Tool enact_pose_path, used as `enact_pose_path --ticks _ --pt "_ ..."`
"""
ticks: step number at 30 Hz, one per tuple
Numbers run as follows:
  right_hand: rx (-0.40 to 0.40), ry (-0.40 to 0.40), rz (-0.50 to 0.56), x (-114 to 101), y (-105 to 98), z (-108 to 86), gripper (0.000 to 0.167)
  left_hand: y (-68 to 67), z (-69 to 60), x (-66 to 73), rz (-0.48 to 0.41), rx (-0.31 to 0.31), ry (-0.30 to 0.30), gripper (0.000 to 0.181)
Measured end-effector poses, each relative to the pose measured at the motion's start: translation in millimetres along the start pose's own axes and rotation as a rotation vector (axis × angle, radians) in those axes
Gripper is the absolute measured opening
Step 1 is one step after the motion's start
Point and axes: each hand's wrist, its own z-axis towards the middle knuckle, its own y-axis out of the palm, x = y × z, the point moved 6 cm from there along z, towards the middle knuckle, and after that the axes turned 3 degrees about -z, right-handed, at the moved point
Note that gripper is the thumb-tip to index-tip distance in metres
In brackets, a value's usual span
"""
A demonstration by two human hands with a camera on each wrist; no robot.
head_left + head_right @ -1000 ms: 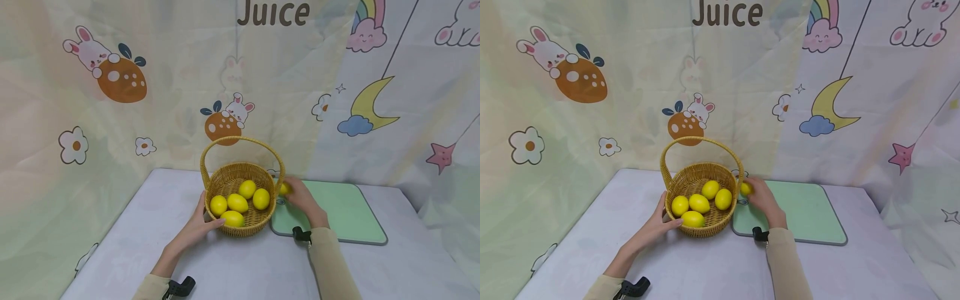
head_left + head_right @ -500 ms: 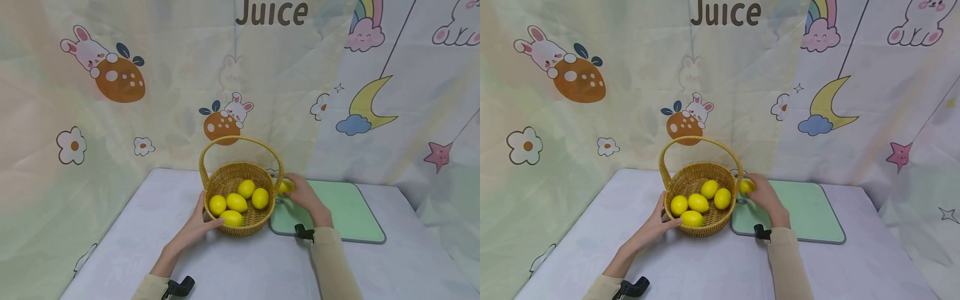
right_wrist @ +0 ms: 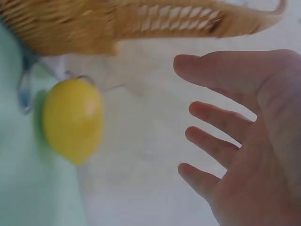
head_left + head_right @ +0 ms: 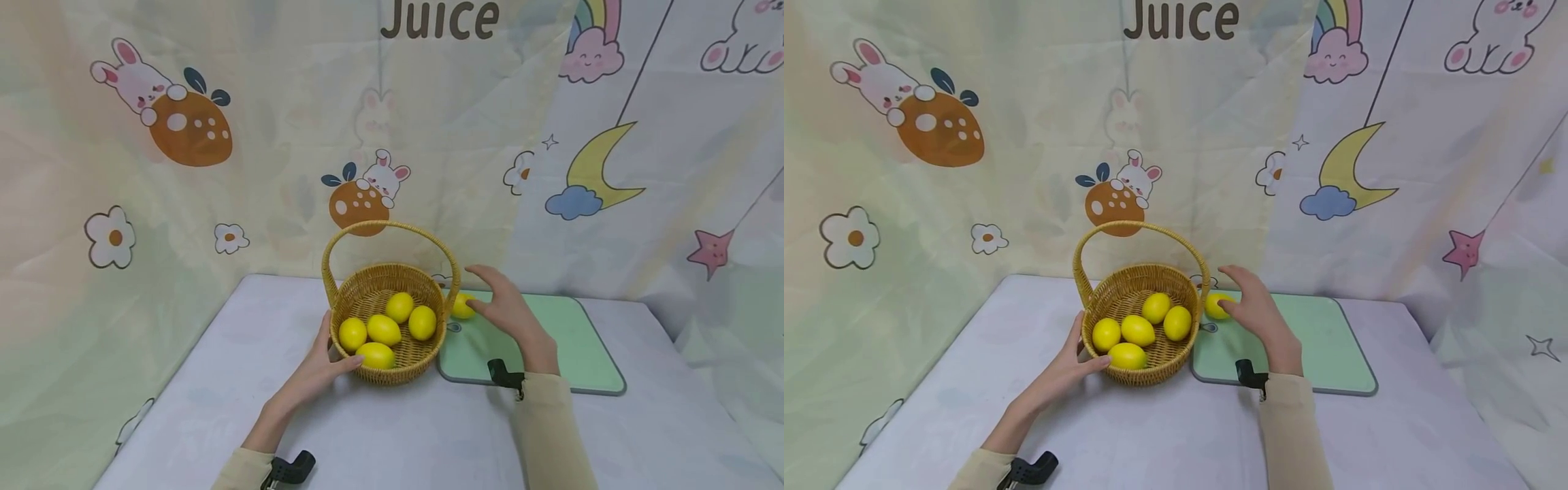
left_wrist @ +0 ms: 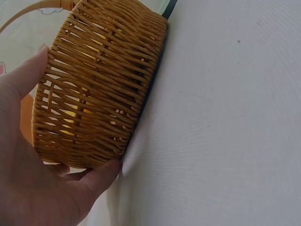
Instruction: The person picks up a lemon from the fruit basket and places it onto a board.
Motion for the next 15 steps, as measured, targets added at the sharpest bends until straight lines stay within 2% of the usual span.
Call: enact_pose_path --ticks 11,15 --pt "0.090 -0.134 0.014 -55.5 -29.5 -16.1 0.068 -0.8 -1.2 0.5 -0.006 0.000 -0.009 0.114" --pt "0.139 -0.189 -0.012 -74.8 -36.7 -23.7 0.067 0.1 -1.1 0.7 -0.015 -0.004 -0.007 0.114"
